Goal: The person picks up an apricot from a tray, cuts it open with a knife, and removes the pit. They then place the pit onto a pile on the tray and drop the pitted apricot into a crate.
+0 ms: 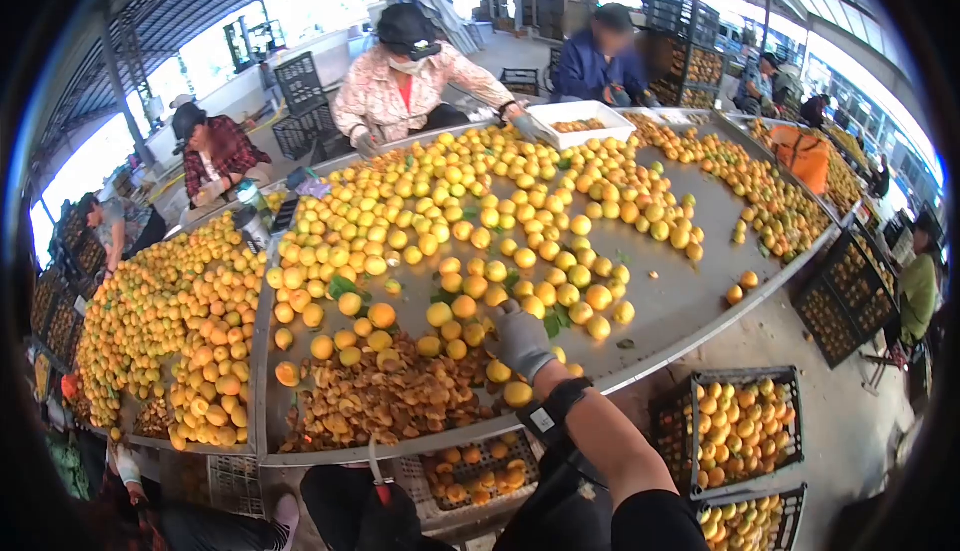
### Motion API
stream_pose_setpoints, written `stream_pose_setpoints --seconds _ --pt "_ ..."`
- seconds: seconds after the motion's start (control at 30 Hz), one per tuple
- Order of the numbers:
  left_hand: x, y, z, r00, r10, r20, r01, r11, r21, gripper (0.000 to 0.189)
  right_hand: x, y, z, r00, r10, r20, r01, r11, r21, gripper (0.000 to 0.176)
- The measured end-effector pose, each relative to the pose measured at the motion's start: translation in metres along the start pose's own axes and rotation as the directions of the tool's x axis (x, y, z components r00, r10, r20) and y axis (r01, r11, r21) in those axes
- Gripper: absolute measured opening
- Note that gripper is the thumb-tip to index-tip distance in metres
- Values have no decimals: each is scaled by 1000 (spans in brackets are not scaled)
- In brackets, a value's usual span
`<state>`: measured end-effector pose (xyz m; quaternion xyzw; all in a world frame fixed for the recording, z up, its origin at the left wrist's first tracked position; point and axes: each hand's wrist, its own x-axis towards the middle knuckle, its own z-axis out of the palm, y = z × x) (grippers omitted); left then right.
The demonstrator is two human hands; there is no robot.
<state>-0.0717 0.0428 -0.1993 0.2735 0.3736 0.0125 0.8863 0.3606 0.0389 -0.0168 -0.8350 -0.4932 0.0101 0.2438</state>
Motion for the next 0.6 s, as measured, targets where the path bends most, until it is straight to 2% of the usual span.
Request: stream_pose_setpoints --seconds 0.07,0.13,0.27,0.33,0.37,0.4,0.47,0.5,0.57,0.6 --pt "-1 -6 -3 991 133 -24 -126 971 201 37 -21 8 14 994 -91 -59 77 977 -199 42" --pt "-1 -8 -4 960 278 -11 -252 885 392 37 -34 9 15 995 -7 -100 -21 962 -273 31" --pt "6 -1 -3 833 538 131 -466 553 691 36 -47 24 23 978 182 -98 -202 946 -254 30" --pt "12 5 -1 732 639 238 -540 331 774 37 -46 30 27 993 111 -27 -113 985 -130 32" --pt "0 16 8 794 575 195 -489 415 767 38 -49 34 26 997 48 -65 -50 998 -41 31" --pt "-7 22 21 796 571 201 -491 415 766 38 -47 41 21 996 53 -67 -56 997 -45 31" --pt "-14 28 38 810 535 239 -524 479 704 38 -39 63 4 994 99 41 -102 992 76 29" --pt "-12 27 40 812 534 235 -521 481 705 38 -38 74 -9 983 6 -184 26 985 170 27" --pt "-9 28 44 801 571 182 -527 528 666 39 -24 93 -40 949 282 -139 -279 959 39 27" --pt "-7 32 44 798 576 179 -527 523 670 39 -13 112 -52 950 284 -126 -303 937 -173 29"
